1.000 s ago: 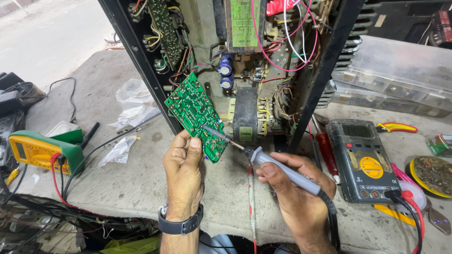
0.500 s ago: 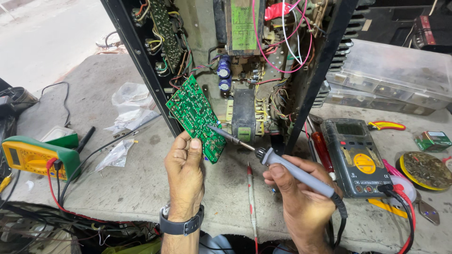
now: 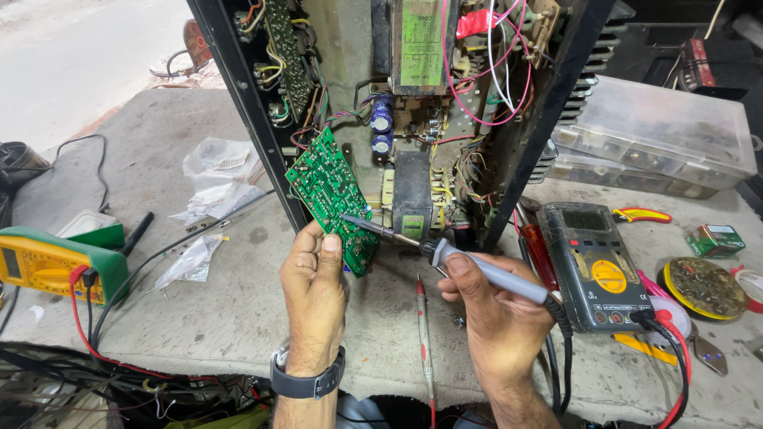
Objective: The person solders components on a green circuit board removed from an amplifier chassis, holding the board with one hand and the soldering iron with the other. They then probe the board and the amplifier's internal terminals with multimeter test leads, repositioning the board between checks.
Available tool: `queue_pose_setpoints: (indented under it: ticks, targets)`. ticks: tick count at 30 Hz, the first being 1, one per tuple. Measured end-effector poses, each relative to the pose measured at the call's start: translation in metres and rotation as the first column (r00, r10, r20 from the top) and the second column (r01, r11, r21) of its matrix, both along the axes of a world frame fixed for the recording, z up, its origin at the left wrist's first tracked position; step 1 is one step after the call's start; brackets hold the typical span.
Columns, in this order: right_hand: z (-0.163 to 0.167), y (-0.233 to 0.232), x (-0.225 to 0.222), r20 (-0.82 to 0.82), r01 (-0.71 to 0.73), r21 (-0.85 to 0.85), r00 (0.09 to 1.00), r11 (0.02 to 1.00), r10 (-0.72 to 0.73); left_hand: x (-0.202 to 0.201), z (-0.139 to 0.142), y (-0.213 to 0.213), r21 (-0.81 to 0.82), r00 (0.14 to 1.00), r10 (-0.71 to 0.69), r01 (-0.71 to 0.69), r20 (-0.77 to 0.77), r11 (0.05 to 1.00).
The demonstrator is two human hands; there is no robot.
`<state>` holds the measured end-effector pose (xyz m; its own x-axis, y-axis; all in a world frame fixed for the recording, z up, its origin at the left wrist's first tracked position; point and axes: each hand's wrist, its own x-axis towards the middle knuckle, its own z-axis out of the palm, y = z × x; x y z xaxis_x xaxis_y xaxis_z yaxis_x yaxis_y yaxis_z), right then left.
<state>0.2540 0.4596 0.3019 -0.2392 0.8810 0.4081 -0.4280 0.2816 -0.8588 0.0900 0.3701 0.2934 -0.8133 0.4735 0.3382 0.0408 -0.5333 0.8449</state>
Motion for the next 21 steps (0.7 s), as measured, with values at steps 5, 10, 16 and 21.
queue_pose_setpoints:
  ticks: [5,10,16,21]
  targets:
    - [0.0001,-0.0012,-0.0014,0.010,-0.002,-0.009,1.000,1.000,0.002,-0.0008,-0.0008,-0.0008,-0.016,1.000,0.007,-0.007,-0.014,1.000]
    - [-0.0011,-0.0001,-0.0004,0.021,-0.018,0.020,1.000,1.000,0.018,-0.0007,-0.0008,-0.0014,-0.031,1.000,0.012,-0.012,-0.026,0.999]
    - [-0.0009,-0.0010,-0.0009,0.024,-0.007,-0.003,1.000,1.000,0.007,-0.0001,0.0009,-0.0008,-0.011,1.000,-0.004,0.004,-0.001,1.000]
    - [0.0011,-0.0017,-0.0002,0.034,-0.018,-0.062,0.999,0.998,0.020,-0.0016,-0.0032,-0.0014,0.000,1.000,-0.006,0.006,0.008,1.000]
